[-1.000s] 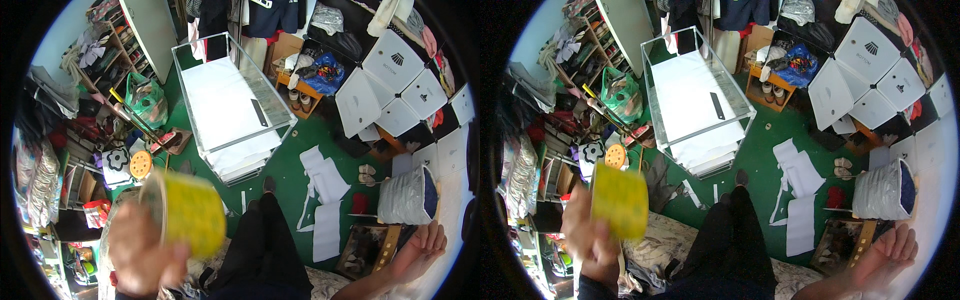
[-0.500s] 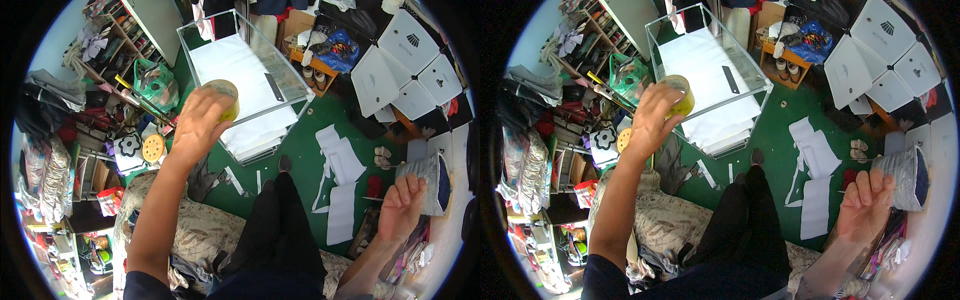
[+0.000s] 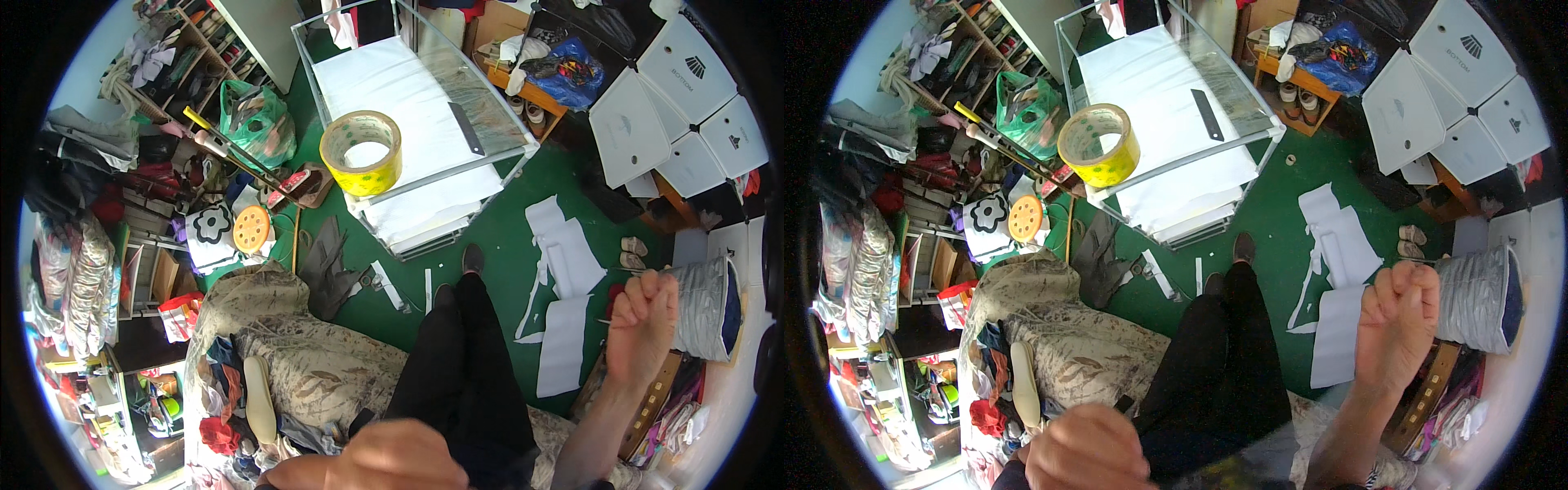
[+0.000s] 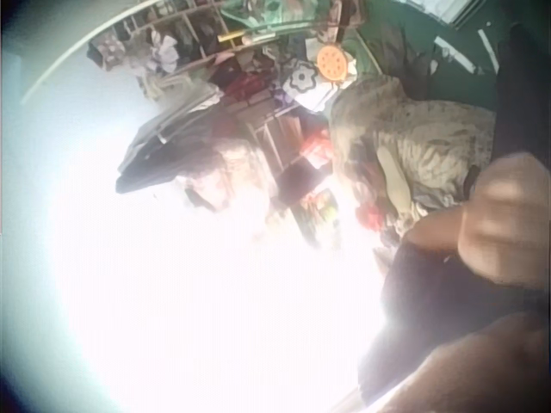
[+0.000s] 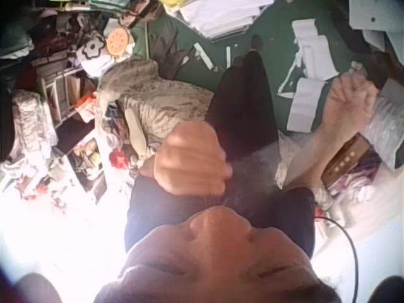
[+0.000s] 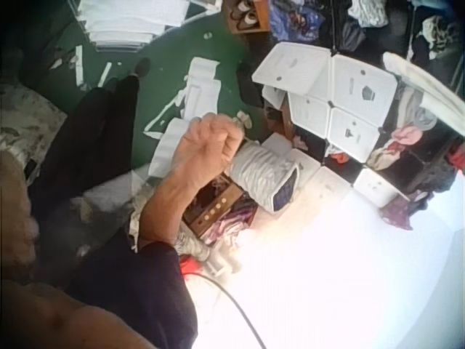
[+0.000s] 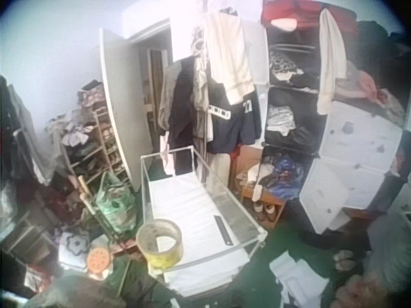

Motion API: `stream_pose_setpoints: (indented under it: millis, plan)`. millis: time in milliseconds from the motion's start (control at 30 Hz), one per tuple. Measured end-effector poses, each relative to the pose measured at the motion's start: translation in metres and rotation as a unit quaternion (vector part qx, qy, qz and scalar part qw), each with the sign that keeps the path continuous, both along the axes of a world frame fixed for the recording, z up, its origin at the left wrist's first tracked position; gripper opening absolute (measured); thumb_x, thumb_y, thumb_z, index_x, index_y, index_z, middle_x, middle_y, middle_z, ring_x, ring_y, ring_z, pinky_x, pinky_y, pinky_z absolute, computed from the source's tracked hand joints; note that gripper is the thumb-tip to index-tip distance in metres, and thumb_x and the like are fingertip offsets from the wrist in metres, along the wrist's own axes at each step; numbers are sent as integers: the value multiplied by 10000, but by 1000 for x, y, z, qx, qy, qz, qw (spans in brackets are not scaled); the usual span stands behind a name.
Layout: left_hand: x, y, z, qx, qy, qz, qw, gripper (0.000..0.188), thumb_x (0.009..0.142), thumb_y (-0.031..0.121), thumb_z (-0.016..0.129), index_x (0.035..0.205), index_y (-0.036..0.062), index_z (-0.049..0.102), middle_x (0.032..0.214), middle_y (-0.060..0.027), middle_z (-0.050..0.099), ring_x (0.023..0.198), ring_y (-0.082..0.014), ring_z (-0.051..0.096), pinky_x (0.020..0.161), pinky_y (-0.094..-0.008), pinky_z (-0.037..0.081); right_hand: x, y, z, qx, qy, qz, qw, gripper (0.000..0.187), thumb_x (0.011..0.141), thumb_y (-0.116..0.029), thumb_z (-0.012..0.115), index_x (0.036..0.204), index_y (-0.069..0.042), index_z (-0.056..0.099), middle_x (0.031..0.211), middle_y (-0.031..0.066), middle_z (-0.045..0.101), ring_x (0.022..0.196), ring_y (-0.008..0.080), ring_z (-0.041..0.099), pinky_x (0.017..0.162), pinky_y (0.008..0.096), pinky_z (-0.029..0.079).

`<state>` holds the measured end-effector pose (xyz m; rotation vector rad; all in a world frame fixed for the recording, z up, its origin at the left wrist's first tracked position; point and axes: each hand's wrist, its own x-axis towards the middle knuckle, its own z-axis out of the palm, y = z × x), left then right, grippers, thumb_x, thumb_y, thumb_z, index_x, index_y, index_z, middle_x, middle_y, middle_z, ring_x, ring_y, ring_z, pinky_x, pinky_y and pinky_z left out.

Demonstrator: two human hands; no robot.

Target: The person assembles a white shelving unit by attaching white panels to a metal frame. They use a utility knife to trim edges and apply yellow tape to secure the panels in place.

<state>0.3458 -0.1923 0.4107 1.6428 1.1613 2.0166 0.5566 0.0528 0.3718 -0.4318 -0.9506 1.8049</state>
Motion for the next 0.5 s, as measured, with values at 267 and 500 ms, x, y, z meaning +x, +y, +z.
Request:
stream_pose_setpoints:
  millis: [267,500]
  plan:
    - [-39,45,-161,-236,-475,274,803,83,954,73,703,921,59,628,844,-28,674,722,-96,594,666,-249,465,-77,42,-119,-24,-289,-50,956,155,933,-56,737,1067,-2,681,891,40,674,719,115,626,617,245,477]
    - [-74,65,-235,-227,-517,293,771,85,951,83,712,893,82,649,839,-13,679,685,-73,577,617,-228,440,-135,65,-181,-80,-269,-27,959,135,923,-61,747,1037,-21,687,880,19,685,707,99,634,587,233,455]
